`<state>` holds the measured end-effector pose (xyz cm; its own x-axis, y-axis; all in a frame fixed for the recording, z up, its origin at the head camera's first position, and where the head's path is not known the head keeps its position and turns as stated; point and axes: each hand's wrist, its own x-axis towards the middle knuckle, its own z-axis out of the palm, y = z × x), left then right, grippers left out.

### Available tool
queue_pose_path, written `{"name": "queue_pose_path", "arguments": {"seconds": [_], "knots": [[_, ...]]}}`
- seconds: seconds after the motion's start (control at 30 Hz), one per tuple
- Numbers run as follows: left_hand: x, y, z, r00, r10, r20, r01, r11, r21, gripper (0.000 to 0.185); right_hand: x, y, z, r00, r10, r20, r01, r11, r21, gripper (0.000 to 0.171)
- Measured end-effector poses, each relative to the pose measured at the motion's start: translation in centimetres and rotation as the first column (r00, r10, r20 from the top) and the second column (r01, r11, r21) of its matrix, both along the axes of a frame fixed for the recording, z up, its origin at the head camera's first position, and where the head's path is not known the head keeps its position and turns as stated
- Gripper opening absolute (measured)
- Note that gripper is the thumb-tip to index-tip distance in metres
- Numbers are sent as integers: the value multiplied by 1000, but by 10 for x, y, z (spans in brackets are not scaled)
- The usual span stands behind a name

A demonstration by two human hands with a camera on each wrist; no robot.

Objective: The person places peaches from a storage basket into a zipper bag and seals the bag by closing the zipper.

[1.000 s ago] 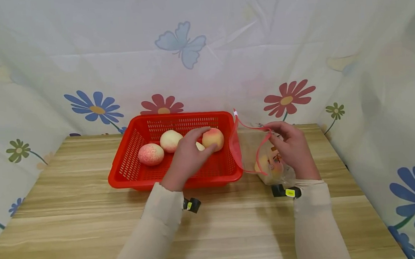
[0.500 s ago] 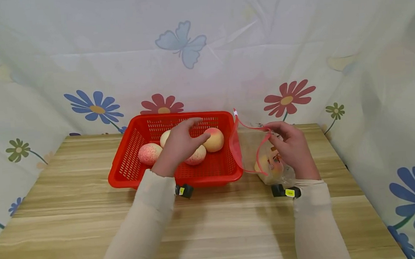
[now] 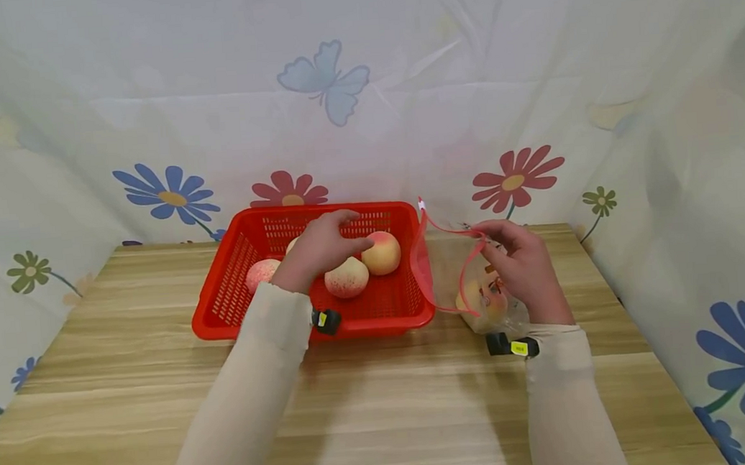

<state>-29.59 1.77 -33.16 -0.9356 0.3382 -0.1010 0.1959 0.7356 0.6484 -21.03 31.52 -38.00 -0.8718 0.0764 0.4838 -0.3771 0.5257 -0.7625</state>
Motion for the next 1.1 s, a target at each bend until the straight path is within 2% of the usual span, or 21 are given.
{"name": "queue_pose_path", "arguments": {"seconds": [0.23,0.43,0.57,0.8,0.97,1.1], "knots": [[-16,-1,-3,996,-51,80,59,993,-102,69,0,0,1,1000,5,11,-5,1000,-13,23],[-26,-3,-9,990,-67,125,83,989,-123,63,0,0,1,1000,-5,4,5,1000,13,23],[-30,-1,-13,986,-92,138,114,981,-154,52,1,1,0,1000,-10,13,10,1000,21,24],[-35,4,-19,973,-111,201,154,965,-212,46,1,0,1,999,-24,34,23,999,32,24],[-38,7,-27,970,-165,176,206,946,-250,33,0,1,1,998,-33,49,31,999,37,25],[-41,8,-34,970,-159,183,204,944,-261,40,0,1,1,998,-37,60,35,999,39,25]]}}
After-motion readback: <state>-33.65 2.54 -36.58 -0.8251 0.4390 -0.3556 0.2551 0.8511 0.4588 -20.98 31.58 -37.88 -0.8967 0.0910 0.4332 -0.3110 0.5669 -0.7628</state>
